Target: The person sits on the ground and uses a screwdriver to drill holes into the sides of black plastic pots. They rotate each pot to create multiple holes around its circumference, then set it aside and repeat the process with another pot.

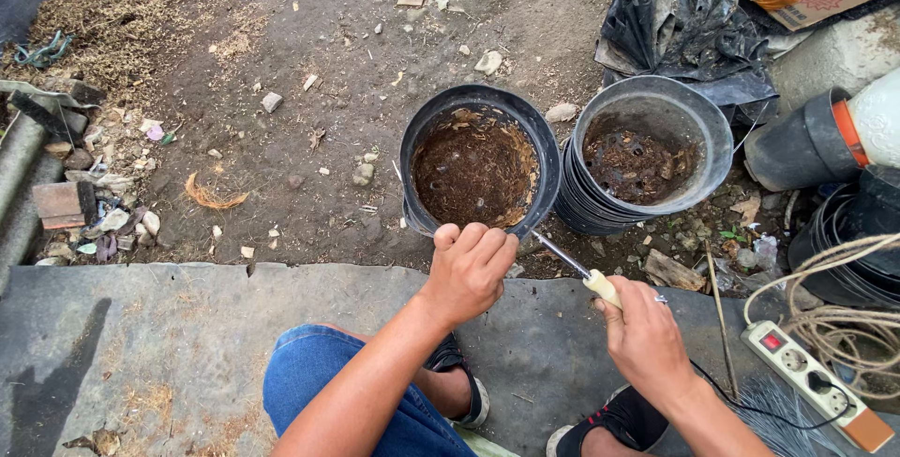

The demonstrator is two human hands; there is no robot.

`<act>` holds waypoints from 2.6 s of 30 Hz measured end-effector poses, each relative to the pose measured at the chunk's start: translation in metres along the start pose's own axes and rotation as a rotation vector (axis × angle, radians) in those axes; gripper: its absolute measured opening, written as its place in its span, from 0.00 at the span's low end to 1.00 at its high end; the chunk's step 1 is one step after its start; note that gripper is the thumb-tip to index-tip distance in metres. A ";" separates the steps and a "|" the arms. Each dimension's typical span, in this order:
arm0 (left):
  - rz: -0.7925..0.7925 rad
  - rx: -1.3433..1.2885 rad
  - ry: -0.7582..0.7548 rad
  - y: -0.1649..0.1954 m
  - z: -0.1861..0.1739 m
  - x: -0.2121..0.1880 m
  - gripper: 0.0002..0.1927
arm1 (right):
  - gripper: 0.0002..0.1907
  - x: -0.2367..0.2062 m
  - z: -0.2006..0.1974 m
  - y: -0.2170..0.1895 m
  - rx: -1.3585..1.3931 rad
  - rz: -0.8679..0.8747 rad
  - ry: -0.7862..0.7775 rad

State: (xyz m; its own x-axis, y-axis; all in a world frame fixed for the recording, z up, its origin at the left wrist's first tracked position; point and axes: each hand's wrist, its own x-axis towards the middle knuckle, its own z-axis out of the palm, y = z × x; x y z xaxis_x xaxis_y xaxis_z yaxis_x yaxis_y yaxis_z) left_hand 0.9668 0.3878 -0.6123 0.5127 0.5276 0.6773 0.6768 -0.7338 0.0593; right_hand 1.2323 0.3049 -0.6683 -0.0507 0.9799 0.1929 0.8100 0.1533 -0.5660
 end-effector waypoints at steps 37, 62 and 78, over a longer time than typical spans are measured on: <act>-0.093 -0.180 -0.009 -0.009 0.001 0.003 0.14 | 0.15 0.013 -0.018 0.029 0.870 0.497 -0.733; -0.209 -0.253 -0.014 0.005 -0.052 0.018 0.24 | 0.09 0.054 -0.038 0.000 1.060 0.708 0.025; -0.757 -0.688 -0.184 0.004 0.021 -0.023 0.08 | 0.18 0.022 0.009 -0.043 0.691 0.498 -0.057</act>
State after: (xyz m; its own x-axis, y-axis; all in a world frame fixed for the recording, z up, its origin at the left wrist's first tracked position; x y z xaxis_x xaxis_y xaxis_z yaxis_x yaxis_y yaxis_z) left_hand 0.9688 0.3820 -0.6427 0.1909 0.9669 0.1693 0.4373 -0.2382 0.8672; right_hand 1.1909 0.3210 -0.6465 0.1725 0.9556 -0.2389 0.2085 -0.2725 -0.9393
